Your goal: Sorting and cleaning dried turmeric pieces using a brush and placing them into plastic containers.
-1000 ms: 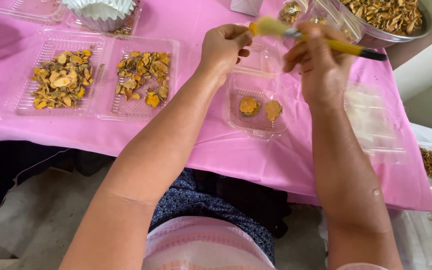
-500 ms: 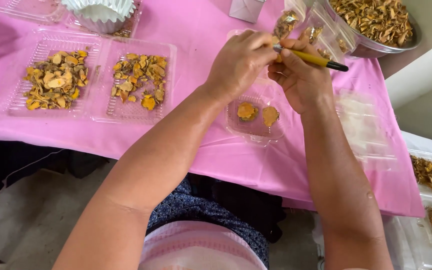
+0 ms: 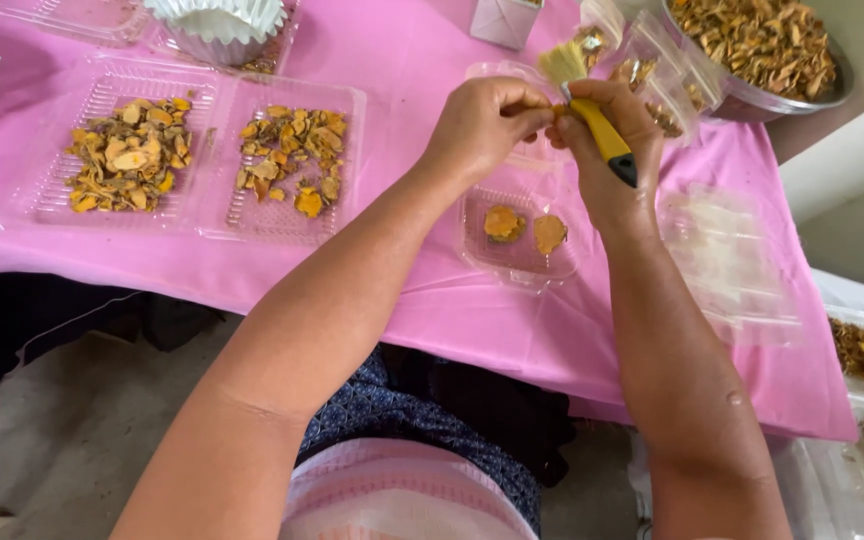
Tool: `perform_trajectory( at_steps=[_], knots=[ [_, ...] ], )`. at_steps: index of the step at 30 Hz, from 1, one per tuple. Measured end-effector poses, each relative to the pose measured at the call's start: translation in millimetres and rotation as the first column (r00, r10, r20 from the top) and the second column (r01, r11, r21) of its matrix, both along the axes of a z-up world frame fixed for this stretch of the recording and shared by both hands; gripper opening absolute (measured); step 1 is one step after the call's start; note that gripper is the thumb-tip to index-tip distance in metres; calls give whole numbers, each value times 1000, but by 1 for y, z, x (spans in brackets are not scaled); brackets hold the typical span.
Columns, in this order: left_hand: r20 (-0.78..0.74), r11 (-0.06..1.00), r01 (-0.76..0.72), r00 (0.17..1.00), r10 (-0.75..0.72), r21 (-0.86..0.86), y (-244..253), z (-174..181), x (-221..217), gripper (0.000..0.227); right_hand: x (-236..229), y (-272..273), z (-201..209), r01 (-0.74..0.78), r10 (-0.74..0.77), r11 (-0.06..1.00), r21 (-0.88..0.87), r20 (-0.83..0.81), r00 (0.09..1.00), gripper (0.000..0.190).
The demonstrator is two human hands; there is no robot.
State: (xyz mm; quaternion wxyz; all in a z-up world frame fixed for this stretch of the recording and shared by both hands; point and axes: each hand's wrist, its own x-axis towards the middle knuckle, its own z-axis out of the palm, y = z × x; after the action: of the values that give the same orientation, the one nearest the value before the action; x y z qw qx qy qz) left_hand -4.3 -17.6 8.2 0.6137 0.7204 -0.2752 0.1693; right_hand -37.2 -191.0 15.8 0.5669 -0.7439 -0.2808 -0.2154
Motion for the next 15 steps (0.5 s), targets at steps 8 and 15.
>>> perform_trajectory(
  at_steps=[8, 15],
  knots=[
    [-331, 976, -142, 940, 81, -164, 8, 8, 3, 15, 2, -7, 3, -98, 69, 988, 120, 224, 972, 21],
    [-434, 926, -184, 901, 25, -329, 10, 3, 12, 17, 5, -8, 4, 199, -214, 975, 98, 177, 961, 28]
  ],
)
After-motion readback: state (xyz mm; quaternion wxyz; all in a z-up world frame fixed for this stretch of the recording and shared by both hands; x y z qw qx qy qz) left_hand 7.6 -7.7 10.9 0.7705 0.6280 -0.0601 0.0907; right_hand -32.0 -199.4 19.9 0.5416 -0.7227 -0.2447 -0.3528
